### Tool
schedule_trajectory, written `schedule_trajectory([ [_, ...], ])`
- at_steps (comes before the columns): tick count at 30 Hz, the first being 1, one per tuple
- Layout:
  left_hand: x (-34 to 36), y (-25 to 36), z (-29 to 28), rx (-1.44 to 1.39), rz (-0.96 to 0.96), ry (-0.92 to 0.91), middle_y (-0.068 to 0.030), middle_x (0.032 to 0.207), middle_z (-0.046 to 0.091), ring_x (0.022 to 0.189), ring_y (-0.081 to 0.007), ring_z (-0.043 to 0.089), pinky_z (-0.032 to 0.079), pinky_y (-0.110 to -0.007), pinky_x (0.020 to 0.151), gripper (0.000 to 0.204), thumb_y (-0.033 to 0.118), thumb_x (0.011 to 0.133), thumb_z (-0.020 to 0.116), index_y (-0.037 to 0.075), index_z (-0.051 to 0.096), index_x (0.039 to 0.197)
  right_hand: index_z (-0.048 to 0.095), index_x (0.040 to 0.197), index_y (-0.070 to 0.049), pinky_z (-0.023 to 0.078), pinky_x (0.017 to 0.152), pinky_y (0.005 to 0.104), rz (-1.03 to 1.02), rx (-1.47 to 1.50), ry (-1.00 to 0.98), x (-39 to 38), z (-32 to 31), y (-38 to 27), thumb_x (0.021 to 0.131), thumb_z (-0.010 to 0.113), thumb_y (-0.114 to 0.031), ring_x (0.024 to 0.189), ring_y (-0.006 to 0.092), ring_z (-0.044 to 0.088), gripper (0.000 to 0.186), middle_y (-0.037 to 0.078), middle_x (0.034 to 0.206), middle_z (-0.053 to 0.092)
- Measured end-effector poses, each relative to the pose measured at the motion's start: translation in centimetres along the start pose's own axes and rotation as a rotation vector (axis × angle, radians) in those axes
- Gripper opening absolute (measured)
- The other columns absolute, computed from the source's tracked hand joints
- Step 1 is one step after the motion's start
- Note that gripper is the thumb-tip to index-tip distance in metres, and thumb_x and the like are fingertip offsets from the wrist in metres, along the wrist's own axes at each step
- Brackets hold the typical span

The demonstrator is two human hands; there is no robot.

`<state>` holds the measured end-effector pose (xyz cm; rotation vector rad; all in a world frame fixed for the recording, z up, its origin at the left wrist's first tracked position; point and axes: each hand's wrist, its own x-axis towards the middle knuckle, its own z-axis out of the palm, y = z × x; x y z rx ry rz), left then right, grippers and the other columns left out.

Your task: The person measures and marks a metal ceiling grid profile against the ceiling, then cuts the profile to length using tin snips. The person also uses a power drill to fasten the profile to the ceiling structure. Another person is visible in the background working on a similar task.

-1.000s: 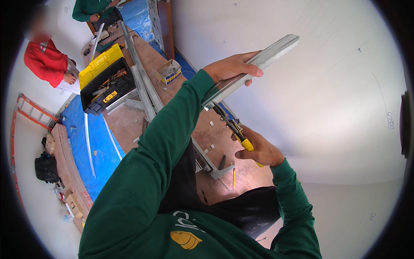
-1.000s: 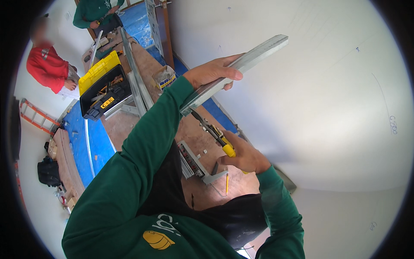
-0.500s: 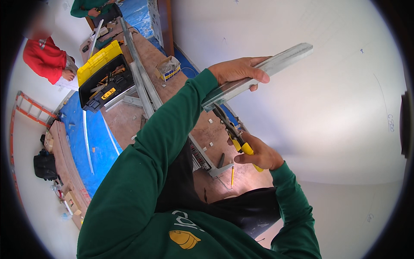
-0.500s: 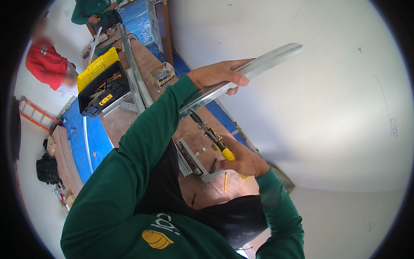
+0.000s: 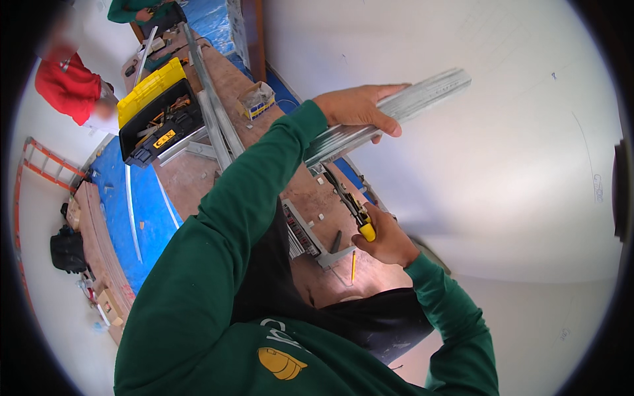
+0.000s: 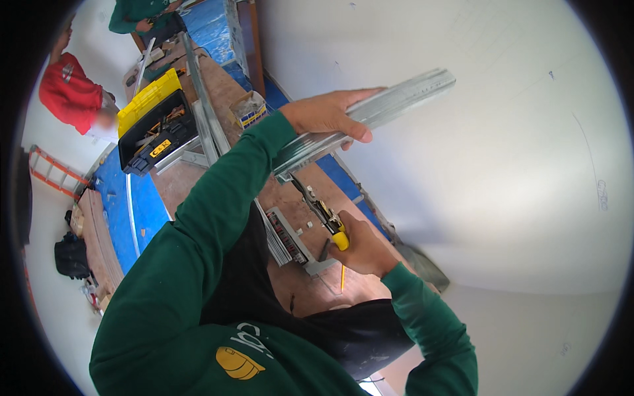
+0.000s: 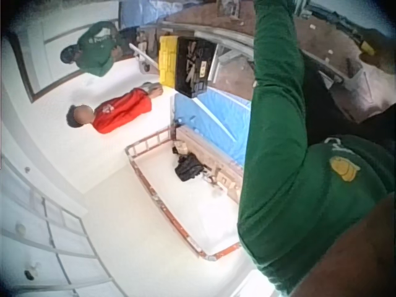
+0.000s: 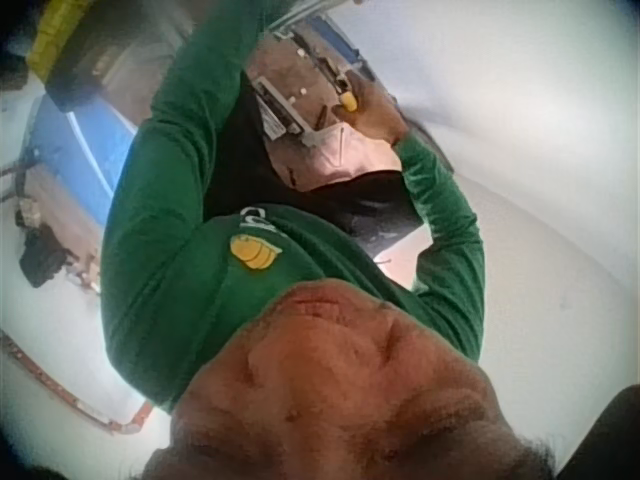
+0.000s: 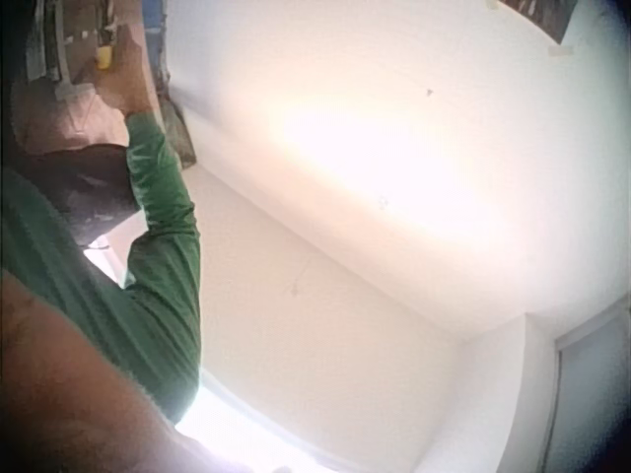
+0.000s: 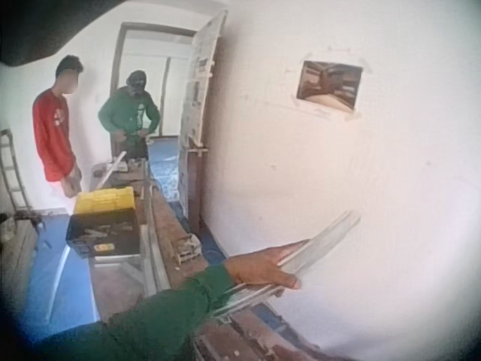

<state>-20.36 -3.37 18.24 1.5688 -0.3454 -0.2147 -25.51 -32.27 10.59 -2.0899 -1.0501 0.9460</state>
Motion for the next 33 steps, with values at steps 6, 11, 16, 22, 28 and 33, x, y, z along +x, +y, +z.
schedule_trajectory([
  [6,-0.4,0.5,-1.1,0.399,0.102,0.244,-0.0231,0.148,0.064,0.086,-0.0202,0.075,0.065,-0.034,0.077,0.112,0.02,0.09,0.09,0.009,0.025,0.179,0.056,0.129,0.0,0.052,0.086,0.0469,0.004,-0.061,0.115,0.9,-0.4,2.2,0.089,0.083,-0.024,0.091,0.0378,0.063,0.054,0.021,0.098,0.065],
  [11,-0.5,-0.3,-3.7,0.291,0.236,0.688,-0.0228,0.152,0.06,0.088,-0.0203,0.076,0.066,-0.035,0.078,0.111,0.01,0.09,0.09,0.002,0.021,0.178,0.055,0.137,-0.003,0.051,0.102,0.0427,0.096,0.074,0.133,1.4,-2.4,3.9,0.091,0.084,-0.026,0.113,0.0255,0.063,0.059,0.011,0.118,0.062],
  [16,0.0,-1.8,-6.5,-0.056,0.556,1.181,-0.0249,0.151,0.056,0.105,-0.0258,0.074,0.066,-0.038,0.077,0.114,-0.002,0.091,0.084,-0.002,0.008,0.177,0.055,0.122,-0.002,0.05,0.095,0.042,0.125,0.228,0.199,2.3,-2.2,3.7,0.092,0.084,-0.032,0.106,0.0259,0.061,0.051,0.013,0.11,0.062],
  [22,1.1,-3.2,-6.1,-0.16,0.617,1.366,-0.0245,0.152,0.053,0.102,-0.0262,0.071,0.065,-0.039,0.079,0.115,-0.004,0.095,0.081,-0.002,0.0,0.177,0.054,0.121,-0.001,0.05,0.09,0.0421,0.057,0.318,0.274,3.7,-2.1,2.5,0.092,0.083,-0.035,0.101,0.0256,0.061,0.053,0.012,0.106,0.062],
  [28,2.3,-3.7,-5.2,-0.153,0.704,1.287,-0.0268,0.173,0.029,0.133,-0.0317,0.06,0.068,-0.038,0.084,0.116,-0.005,0.092,0.081,-0.003,0.002,0.176,0.054,0.12,-0.002,0.052,0.088,0.0417,0.041,0.334,0.317,4.1,-2.1,1.7,0.093,0.083,-0.034,0.099,0.0238,0.062,0.051,0.012,0.104,0.062],
  [33,2.6,-3.3,-4.7,-0.104,0.701,1.372,-0.0237,0.157,0.049,0.11,-0.0269,0.069,0.065,-0.04,0.08,0.112,-0.007,0.093,0.08,-0.002,0.005,0.176,0.053,0.116,-0.004,0.052,0.082,0.0413,0.048,0.323,0.336,4.2,-2.0,1.5,0.096,0.082,-0.033,0.091,0.0225,0.061,0.046,0.009,0.098,0.061],
])
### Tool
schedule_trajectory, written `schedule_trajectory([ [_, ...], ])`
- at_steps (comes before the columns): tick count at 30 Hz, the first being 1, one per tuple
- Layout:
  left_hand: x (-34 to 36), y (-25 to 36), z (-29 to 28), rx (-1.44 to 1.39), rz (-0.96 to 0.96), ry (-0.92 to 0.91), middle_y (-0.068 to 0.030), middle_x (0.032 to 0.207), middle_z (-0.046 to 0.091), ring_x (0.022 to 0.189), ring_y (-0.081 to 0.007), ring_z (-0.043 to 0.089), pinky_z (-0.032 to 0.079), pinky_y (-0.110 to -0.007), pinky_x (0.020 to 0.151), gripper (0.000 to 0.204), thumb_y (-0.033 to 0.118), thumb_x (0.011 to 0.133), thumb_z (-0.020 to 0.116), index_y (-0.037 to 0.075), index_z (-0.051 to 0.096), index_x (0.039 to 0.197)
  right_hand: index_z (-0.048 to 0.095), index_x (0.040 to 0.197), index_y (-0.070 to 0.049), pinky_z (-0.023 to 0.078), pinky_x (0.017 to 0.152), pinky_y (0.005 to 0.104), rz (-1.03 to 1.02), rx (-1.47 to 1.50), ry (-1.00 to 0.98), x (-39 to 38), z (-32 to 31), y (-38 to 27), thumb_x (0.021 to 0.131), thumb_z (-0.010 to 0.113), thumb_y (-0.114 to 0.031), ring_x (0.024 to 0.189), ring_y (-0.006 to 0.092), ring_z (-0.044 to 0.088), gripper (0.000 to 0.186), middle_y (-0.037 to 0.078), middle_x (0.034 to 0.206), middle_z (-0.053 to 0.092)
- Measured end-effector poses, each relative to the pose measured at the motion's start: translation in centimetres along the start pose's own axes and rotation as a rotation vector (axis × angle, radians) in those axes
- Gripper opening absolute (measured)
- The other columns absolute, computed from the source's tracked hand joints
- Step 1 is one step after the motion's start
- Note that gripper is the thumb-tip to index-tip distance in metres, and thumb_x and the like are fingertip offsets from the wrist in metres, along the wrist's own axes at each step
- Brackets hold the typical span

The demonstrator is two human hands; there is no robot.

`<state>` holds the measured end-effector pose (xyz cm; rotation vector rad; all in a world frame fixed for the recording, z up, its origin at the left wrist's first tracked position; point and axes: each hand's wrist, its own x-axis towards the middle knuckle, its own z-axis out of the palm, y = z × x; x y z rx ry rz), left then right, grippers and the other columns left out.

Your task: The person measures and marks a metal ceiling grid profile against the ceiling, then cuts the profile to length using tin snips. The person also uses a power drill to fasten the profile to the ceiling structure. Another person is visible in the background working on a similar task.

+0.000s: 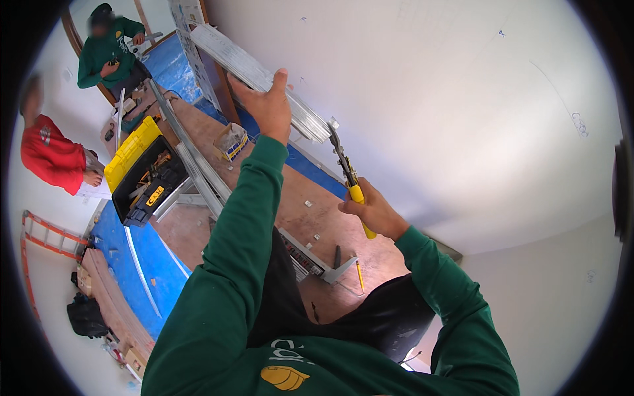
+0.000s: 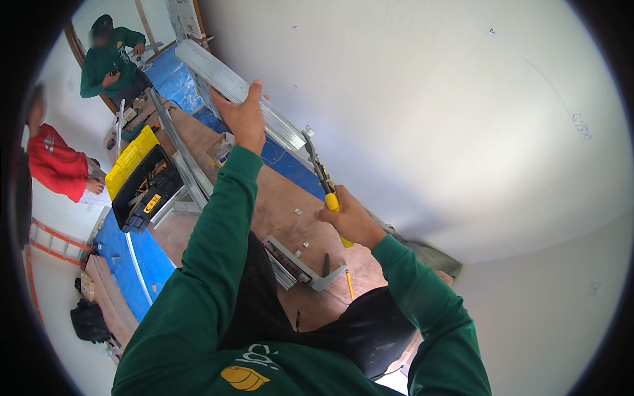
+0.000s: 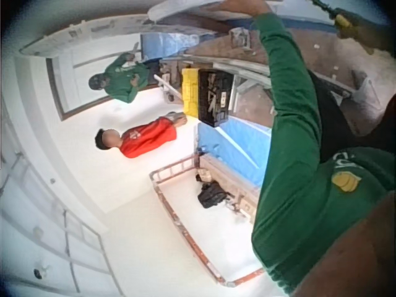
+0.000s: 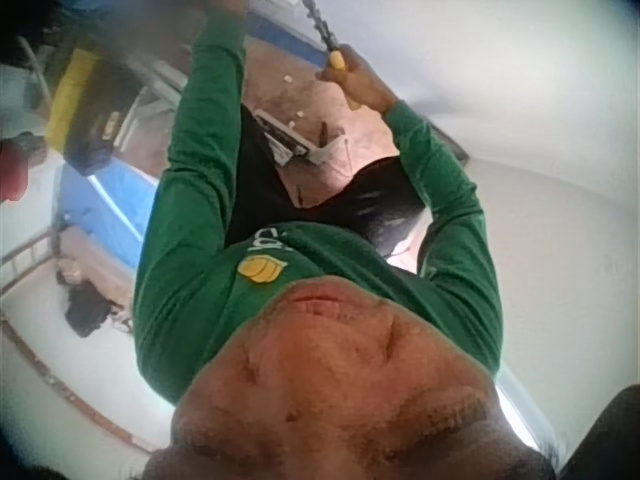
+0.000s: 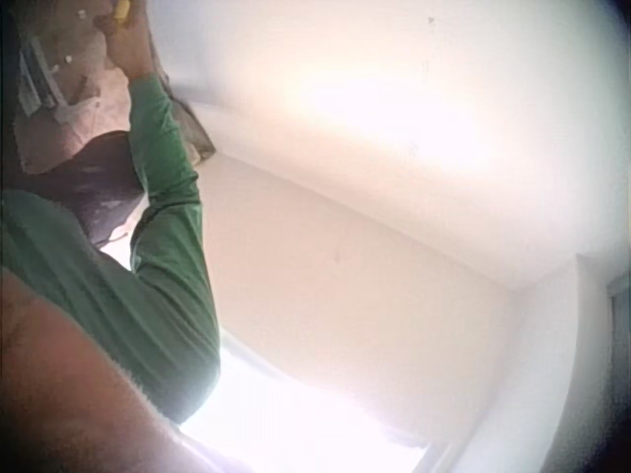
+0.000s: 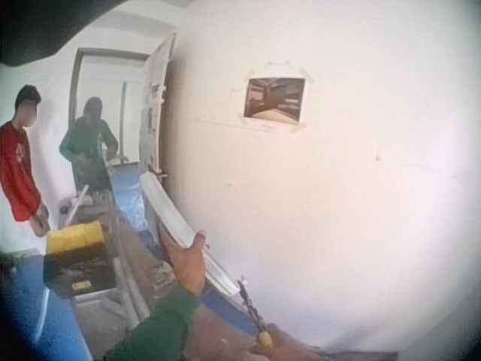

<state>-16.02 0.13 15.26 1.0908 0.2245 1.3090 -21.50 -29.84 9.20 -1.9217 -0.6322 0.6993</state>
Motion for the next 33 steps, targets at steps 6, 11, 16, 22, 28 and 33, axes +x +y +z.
schedule_trajectory([
  [6,-0.4,1.2,0.2,-0.044,-0.049,-0.068,-0.0266,0.171,0.035,0.13,-0.0308,0.062,0.067,-0.039,0.085,0.116,-0.005,0.093,0.079,-0.002,-0.001,0.177,0.055,0.108,-0.001,0.052,0.075,0.0441,0.025,-0.02,0.057,0.1,0.9,-0.1,0.095,0.081,-0.032,0.084,0.0241,0.061,0.042,0.012,0.091,0.063],
  [11,0.3,0.5,0.0,-0.121,-0.125,-0.008,-0.0231,0.155,0.049,0.114,-0.0299,0.07,0.067,-0.04,0.076,0.105,-0.007,0.091,0.081,0.002,0.017,0.174,0.057,0.104,0.004,0.052,0.073,0.0476,0.037,-0.118,0.173,0.6,1.2,0.2,0.091,0.08,-0.03,0.077,0.0302,0.061,0.043,0.021,0.084,0.064],
  [16,1.9,-0.8,-2.0,0.124,-0.325,-0.326,-0.0253,0.145,0.061,0.109,-0.0325,0.073,0.066,-0.041,0.084,0.117,-0.007,0.09,0.079,0.007,0.004,0.179,0.059,0.105,0.003,0.055,0.072,0.0478,0.004,-0.358,0.178,0.3,1.0,1.0,0.091,0.08,-0.028,0.075,0.0317,0.066,0.04,0.019,0.083,0.064],
  [22,1.1,-1.7,-2.7,0.489,0.133,-0.245,-0.0305,0.154,0.062,0.119,-0.0316,0.074,0.064,-0.04,0.096,0.111,-0.003,0.09,0.08,0.004,0.012,0.178,0.061,0.108,-0.001,0.058,0.07,0.04,0.159,-0.089,-0.026,0.3,0.7,0.9,0.096,0.079,-0.026,0.079,0.0255,0.07,0.033,0.013,0.086,0.067],
  [28,-1.4,0.6,-0.8,0.144,-0.1,-0.306,-0.0276,0.158,0.058,0.125,-0.0291,0.071,0.06,-0.037,0.104,0.113,0.004,0.091,0.085,0.0,0.013,0.178,0.06,0.115,-0.006,0.057,0.068,0.0302,0.046,0.36,0.301,2.1,0.4,-0.1,0.098,0.08,-0.018,0.08,0.0132,0.065,0.029,0.004,0.095,0.065],
  [33,-7.2,0.6,2.4,0.168,-0.126,-0.483,-0.0284,0.17,0.045,0.15,-0.0322,0.054,0.05,-0.041,0.12,0.114,0.008,0.092,0.085,-0.002,0.011,0.178,0.058,0.117,-0.005,0.058,0.07,0.0313,-0.09,0.395,0.457,3.4,-0.1,-0.9,0.098,0.08,-0.015,0.084,0.0131,0.064,0.031,0.004,0.099,0.064],
])
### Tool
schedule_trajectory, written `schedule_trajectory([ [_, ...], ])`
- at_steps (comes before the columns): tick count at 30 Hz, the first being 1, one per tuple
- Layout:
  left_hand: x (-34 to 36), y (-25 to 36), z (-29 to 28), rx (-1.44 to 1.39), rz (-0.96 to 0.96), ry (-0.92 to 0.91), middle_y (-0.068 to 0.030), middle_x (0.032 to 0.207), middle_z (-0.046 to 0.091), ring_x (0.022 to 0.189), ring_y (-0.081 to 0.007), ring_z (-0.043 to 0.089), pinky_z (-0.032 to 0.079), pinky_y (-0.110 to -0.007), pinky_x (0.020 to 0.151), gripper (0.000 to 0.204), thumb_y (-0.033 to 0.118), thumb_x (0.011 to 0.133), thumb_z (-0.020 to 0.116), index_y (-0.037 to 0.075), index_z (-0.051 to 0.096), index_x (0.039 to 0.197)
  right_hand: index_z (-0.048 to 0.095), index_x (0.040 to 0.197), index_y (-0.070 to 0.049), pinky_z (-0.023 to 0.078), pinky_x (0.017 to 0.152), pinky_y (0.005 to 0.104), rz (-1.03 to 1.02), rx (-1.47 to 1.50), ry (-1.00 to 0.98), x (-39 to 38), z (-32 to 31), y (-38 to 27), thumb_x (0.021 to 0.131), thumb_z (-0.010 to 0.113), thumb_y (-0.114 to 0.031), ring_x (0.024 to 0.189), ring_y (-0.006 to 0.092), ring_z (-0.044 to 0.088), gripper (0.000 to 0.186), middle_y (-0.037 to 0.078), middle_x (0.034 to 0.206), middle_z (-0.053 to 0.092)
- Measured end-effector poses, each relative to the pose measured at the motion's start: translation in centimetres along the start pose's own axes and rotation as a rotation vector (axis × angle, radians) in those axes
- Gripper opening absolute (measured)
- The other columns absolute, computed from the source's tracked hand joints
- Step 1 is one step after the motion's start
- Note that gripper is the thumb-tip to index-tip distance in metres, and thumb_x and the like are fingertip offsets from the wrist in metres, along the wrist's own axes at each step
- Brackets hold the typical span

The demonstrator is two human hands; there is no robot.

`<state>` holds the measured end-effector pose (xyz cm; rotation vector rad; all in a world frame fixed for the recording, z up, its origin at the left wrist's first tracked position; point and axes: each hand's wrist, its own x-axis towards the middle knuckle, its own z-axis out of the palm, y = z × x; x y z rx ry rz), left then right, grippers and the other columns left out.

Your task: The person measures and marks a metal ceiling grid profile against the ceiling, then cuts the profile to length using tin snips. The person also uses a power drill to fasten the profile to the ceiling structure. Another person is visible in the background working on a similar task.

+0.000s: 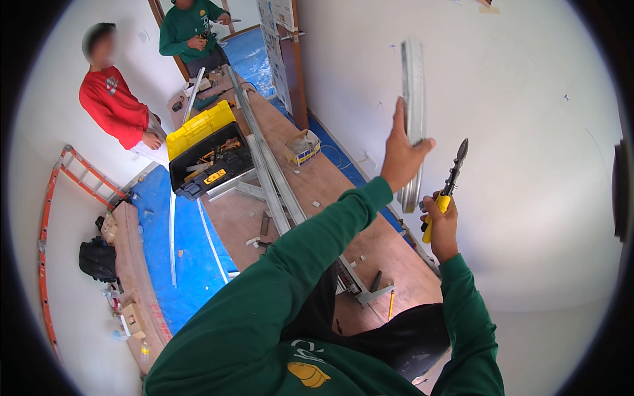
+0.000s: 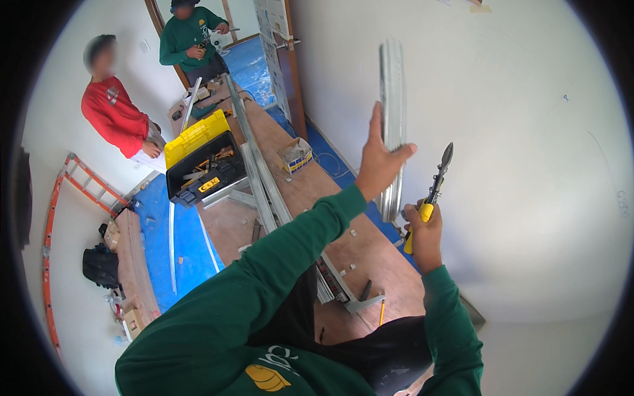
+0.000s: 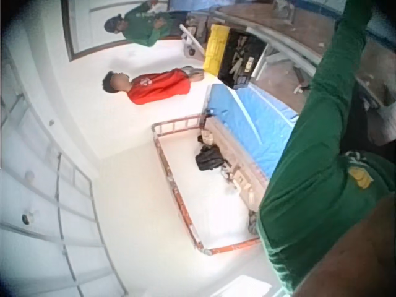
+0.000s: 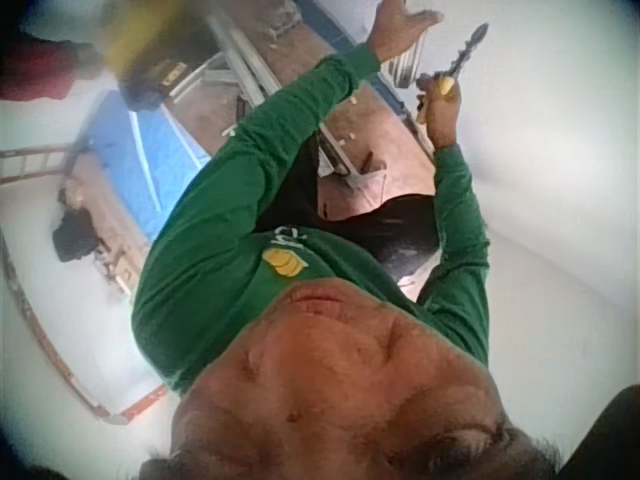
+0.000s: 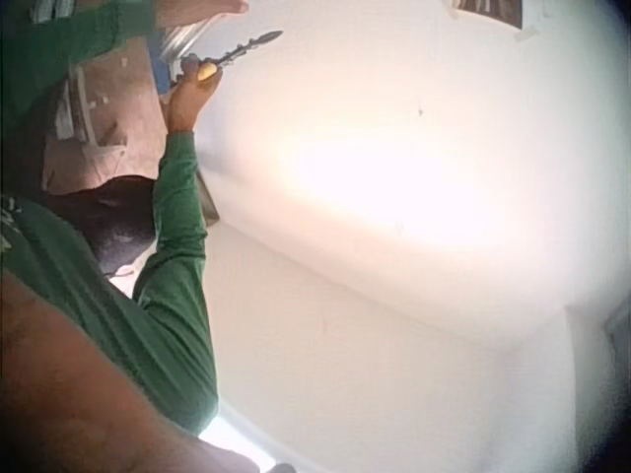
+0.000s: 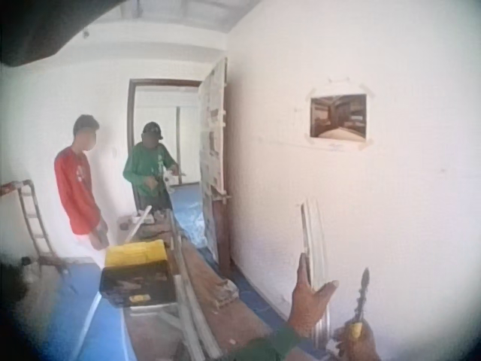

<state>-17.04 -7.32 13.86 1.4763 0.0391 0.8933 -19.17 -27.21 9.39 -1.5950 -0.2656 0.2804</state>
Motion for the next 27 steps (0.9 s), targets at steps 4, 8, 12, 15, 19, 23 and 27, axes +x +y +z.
schedule_trajectory([
  [4,-1.6,0.5,0.7,0.038,0.027,-0.075,-0.0323,0.179,0.03,0.166,-0.0378,0.035,0.036,-0.042,0.132,0.111,0.006,0.094,0.082,-0.002,0.009,0.178,0.057,0.117,-0.004,0.057,0.07,0.0315,0.028,-0.059,-0.031,-0.4,-0.6,-0.3,0.097,0.079,-0.013,0.083,0.013,0.064,0.031,0.004,0.095,0.063],
  [8,-2.1,1.4,0.9,0.042,-0.02,-0.07,-0.0308,0.177,0.036,0.161,-0.0371,0.044,0.039,-0.042,0.13,0.111,0.005,0.094,0.082,-0.001,0.009,0.178,0.057,0.115,-0.003,0.057,0.069,0.0313,0.01,-0.1,-0.034,-0.7,-0.9,0.2,0.097,0.078,-0.011,0.08,0.0126,0.063,0.029,0.004,0.091,0.062],
  [12,-2.8,1.4,2.3,0.157,0.023,-0.04,-0.0289,0.174,0.043,0.155,-0.0344,0.052,0.046,-0.042,0.125,0.112,0.003,0.094,0.083,0.001,0.01,0.178,0.057,0.115,-0.001,0.057,0.068,0.0315,-0.119,-0.214,-0.017,-0.5,-1.0,0.9,0.097,0.077,-0.01,0.079,0.0123,0.063,0.029,0.004,0.089,0.062],
  [15,-2.8,1.1,2.6,0.103,0.128,0.002,-0.0267,0.163,0.053,0.141,-0.0316,0.063,0.056,-0.039,0.113,0.11,0.003,0.094,0.083,0.001,0.012,0.178,0.057,0.117,-0.001,0.06,0.072,0.0334,-0.116,-0.293,-0.046,-0.7,-1.4,0.7,0.097,0.079,-0.011,0.083,0.0146,0.065,0.031,0.005,0.095,0.063],
  [19,-2.0,0.9,1.8,-0.265,-0.115,0.042,-0.0131,0.124,0.067,0.095,-0.0161,0.07,0.065,-0.031,0.082,0.094,0.013,0.095,0.087,0.0,0.032,0.17,0.059,0.124,-0.004,0.062,0.077,0.0363,0.121,0.116,-0.1,-1.4,-2.1,-0.5,0.097,0.078,-0.013,0.089,0.0172,0.066,0.035,0.005,0.101,0.063],
  [23,-1.0,1.1,0.8,-0.372,-0.35,-0.044,-0.005,0.1,0.068,0.078,-0.0126,0.068,0.064,-0.033,0.068,0.047,0.022,0.099,0.085,0.005,0.058,0.133,0.06,0.128,-0.003,0.065,0.081,0.0405,0.225,0.293,-0.136,-1.7,-2.5,-1.4,0.097,0.078,-0.016,0.094,0.0203,0.068,0.038,0.007,0.105,0.065],
  [27,-1.0,1.5,0.4,-0.439,-0.517,-0.189,-0.0045,0.098,0.068,0.079,-0.0124,0.068,0.063,-0.033,0.068,0.038,0.027,0.1,0.084,0.006,0.064,0.125,0.06,0.125,-0.003,0.064,0.078,0.0394,0.279,0.301,-0.215,-1.8,-2.7,-1.0,0.099,0.077,-0.017,0.088,0.0209,0.068,0.034,0.007,0.107,0.064],
])
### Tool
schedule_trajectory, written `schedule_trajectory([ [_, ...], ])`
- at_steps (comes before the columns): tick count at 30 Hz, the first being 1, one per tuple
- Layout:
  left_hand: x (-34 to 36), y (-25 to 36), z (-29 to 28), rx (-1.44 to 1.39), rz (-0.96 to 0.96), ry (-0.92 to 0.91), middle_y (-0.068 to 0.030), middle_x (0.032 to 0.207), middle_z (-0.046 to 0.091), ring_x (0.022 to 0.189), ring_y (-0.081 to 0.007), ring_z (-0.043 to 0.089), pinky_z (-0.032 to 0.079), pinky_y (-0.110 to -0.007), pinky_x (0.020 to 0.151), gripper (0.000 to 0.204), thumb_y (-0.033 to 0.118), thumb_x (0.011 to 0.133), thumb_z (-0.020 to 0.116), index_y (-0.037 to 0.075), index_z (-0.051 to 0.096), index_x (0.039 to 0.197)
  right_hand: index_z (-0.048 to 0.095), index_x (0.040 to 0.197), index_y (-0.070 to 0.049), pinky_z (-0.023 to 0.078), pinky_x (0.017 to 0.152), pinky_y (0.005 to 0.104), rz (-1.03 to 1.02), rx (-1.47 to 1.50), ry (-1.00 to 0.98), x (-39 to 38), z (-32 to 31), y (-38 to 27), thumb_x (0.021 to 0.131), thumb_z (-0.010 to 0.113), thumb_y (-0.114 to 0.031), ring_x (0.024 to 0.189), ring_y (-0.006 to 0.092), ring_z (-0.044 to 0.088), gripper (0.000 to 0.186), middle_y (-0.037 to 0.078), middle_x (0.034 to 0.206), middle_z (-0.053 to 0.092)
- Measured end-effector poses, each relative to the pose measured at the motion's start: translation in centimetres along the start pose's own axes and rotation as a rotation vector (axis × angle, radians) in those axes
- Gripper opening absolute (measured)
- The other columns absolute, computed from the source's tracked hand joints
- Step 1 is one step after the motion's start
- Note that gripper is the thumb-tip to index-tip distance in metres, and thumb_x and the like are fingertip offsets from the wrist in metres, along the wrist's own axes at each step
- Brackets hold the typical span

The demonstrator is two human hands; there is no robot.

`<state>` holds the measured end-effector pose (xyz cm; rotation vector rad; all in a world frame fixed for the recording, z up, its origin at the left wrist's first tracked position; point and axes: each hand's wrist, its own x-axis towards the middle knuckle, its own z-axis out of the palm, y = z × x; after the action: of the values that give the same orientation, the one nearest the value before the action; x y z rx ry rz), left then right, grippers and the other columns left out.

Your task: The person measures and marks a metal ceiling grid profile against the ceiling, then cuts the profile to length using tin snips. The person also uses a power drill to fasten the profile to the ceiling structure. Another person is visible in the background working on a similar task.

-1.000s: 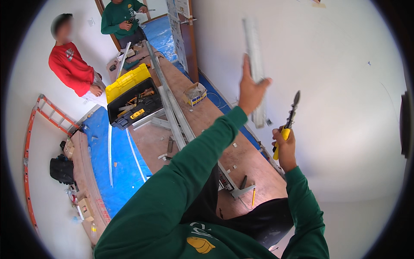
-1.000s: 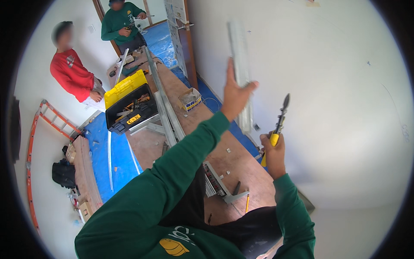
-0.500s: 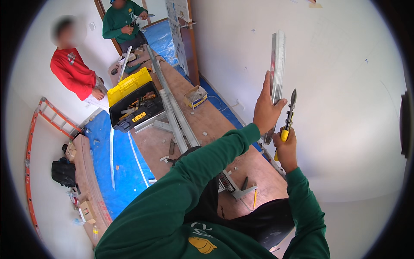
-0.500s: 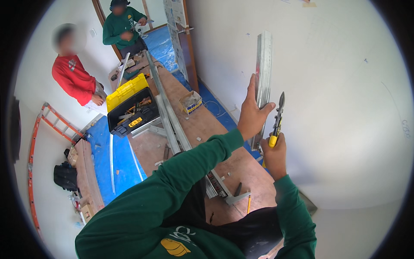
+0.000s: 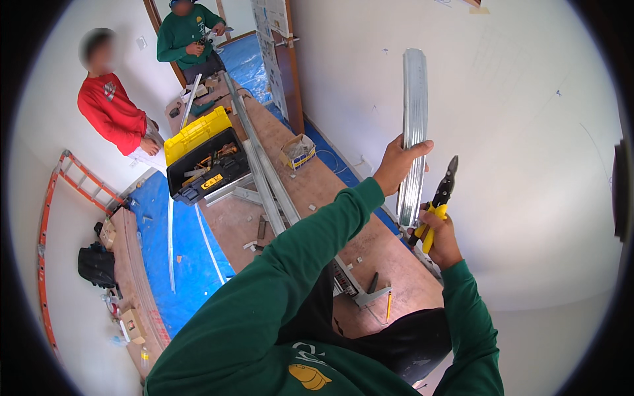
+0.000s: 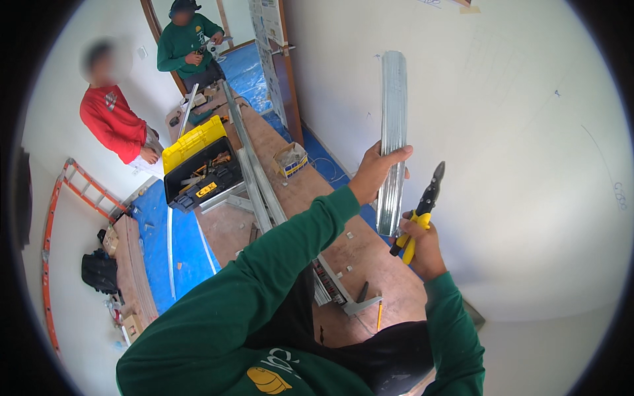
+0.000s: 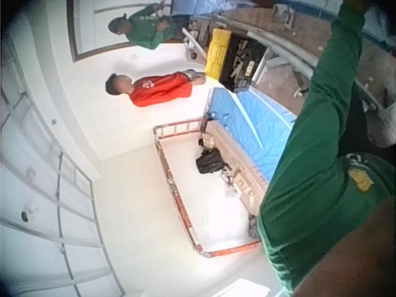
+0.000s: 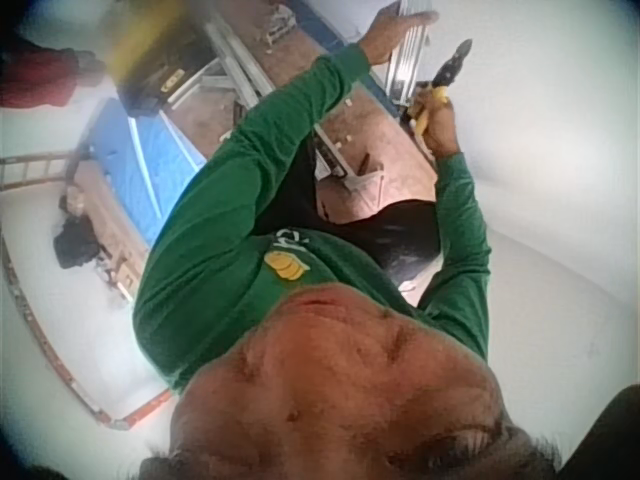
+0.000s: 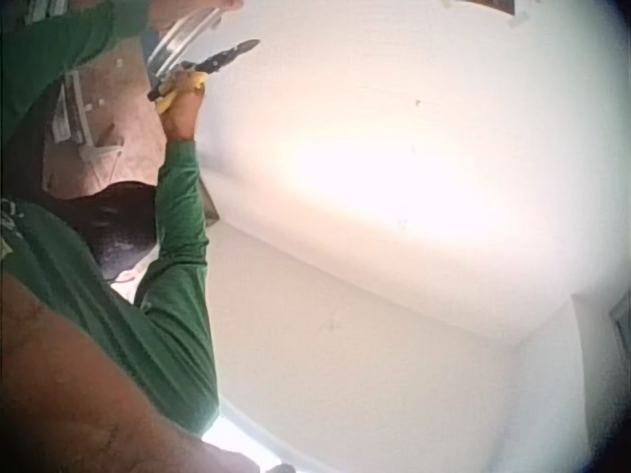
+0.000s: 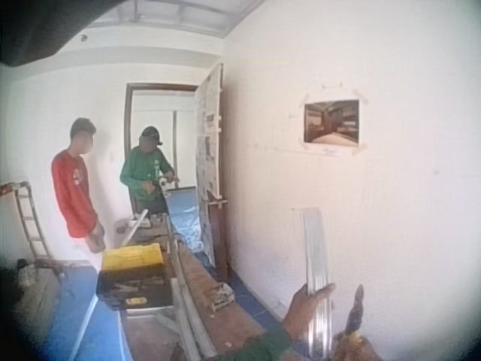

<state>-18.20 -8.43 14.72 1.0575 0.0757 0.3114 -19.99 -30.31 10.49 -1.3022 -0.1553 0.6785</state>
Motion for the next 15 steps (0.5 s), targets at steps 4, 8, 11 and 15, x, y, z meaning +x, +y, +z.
schedule_trajectory([
  [4,-0.3,-0.4,0.8,0.081,0.089,0.017,-0.0026,0.094,0.067,0.078,-0.0102,0.064,0.058,-0.03,0.069,0.032,0.027,0.104,0.081,0.005,0.066,0.122,0.059,0.126,-0.003,0.066,0.083,0.0418,-0.04,-0.17,-0.015,0.2,-0.4,0.9,0.098,0.077,-0.016,0.086,0.0184,0.068,0.035,0.005,0.101,0.065],
  [8,-0.2,-1.3,1.4,0.277,0.357,0.136,-0.0008,0.092,0.063,0.076,-0.0096,0.056,0.051,-0.03,0.069,0.028,0.024,0.107,0.077,0.004,0.064,0.121,0.055,0.127,-0.002,0.061,0.078,0.0382,-0.209,-0.436,0.097,0.3,-0.1,1.0,0.096,0.077,-0.009,0.085,0.0206,0.069,0.039,0.008,0.101,0.066],
  [11,-0.1,-1.8,1.4,0.285,0.349,0.245,-0.0005,0.091,0.061,0.076,-0.0103,0.054,0.048,-0.031,0.068,0.027,0.023,0.107,0.076,0.003,0.063,0.119,0.051,0.13,0.002,0.06,0.077,0.0439,-0.389,-0.723,0.165,-0.1,0.9,0.6,0.094,0.075,-0.002,0.085,0.0328,0.072,0.044,0.019,0.102,0.069],
  [15,-0.2,-2.0,1.2,0.085,0.283,0.228,-0.0005,0.09,0.061,0.076,-0.0105,0.055,0.048,-0.032,0.067,0.029,0.025,0.108,0.076,0.005,0.062,0.121,0.05,0.132,0.005,0.058,0.083,0.0522,-0.603,-0.981,0.179,-1.2,2.2,0.0,0.093,0.073,0.001,0.097,0.0509,0.073,0.045,0.033,0.109,0.071],
])
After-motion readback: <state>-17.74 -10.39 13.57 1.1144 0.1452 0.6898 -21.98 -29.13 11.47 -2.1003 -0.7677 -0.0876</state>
